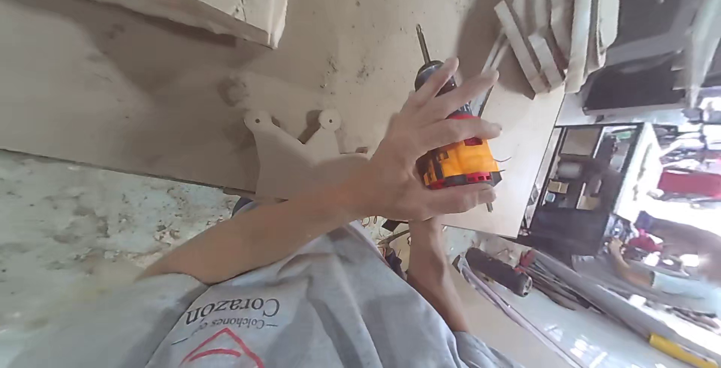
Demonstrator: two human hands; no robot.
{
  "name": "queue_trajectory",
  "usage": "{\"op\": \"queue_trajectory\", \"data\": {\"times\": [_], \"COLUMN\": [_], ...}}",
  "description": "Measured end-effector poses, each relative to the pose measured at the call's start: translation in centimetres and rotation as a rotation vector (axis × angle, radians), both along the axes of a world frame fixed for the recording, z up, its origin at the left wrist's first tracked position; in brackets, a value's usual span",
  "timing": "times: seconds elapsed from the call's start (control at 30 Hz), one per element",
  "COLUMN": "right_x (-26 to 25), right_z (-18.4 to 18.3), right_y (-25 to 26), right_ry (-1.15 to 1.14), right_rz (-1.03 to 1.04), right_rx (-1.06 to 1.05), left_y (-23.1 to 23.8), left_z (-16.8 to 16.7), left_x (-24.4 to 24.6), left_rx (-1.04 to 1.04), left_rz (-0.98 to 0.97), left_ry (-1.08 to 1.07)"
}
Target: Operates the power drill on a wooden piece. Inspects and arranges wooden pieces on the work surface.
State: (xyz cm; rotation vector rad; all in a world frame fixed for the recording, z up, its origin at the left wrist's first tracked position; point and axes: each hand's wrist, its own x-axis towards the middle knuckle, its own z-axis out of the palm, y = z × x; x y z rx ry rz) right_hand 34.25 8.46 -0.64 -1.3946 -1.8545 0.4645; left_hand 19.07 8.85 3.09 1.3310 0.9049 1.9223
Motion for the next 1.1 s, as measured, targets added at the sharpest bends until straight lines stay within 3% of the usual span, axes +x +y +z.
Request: {"op": "queue_trajectory", "data": {"times": [0.1, 0.17, 0.2, 0.27, 0.33, 0.43, 0.5, 0.63, 0.77, 0.93, 1.1], "right_x": [-0.5, 0.2, 0.6, 1.3, 1.3, -1.6, -1.2, -0.5, -1.9, -3.5, -4.1], "right_z": [0.0, -0.9, -0.7, 0.4, 2.7, 7.7, 7.6, 6.4, 6.7, 6.8, 7.1], "right_y": [-0.6, -0.8, -0.6, 0.0, 1.4, 2.4, 2.6, 2.7, 2.9, 3.3, 3.8], "right_ry": [0.239, 0.551, 0.588, 0.456, 0.135, -0.159, -0.228, -0.33, -0.378, -0.62, -0.699], "right_rz": [-0.022, -0.073, -0.108, -0.116, 0.066, 0.174, 0.182, 0.205, 0.279, 0.28, 0.334], "right_rx": [-0.128, -0.39, -0.519, -0.593, -0.51, -0.57, -0.639, -0.637, -0.649, -0.631, -0.581], "left_y": [-0.3, -0.3, -0.3, -0.5, -1.0, -4.2, -6.9, -8.8, -8.5, -8.4, -8.3], "left_z": [-0.2, 0.1, 0.3, 0.3, -1.1, -6.1, -10.5, -15.9, -16.5, -16.7, -17.0], "left_x": [0.2, 0.1, 0.0, -0.5, -1.4, -2.4, -3.1, -4.0, -4.3, -4.0, -3.8], "left_rx": [0.018, 0.029, 0.025, -0.014, -0.061, -0.164, -0.312, -0.608, -0.646, -0.636, -0.632], "left_rz": [-0.039, -0.042, -0.041, -0.056, -0.082, 0.001, 0.194, 0.171, 0.038, 0.055, 0.062], "left_ry": [-0.131, -0.166, -0.16, -0.095, 0.034, 0.248, 0.492, 0.934, 1.017, 1.026, 1.044]}}
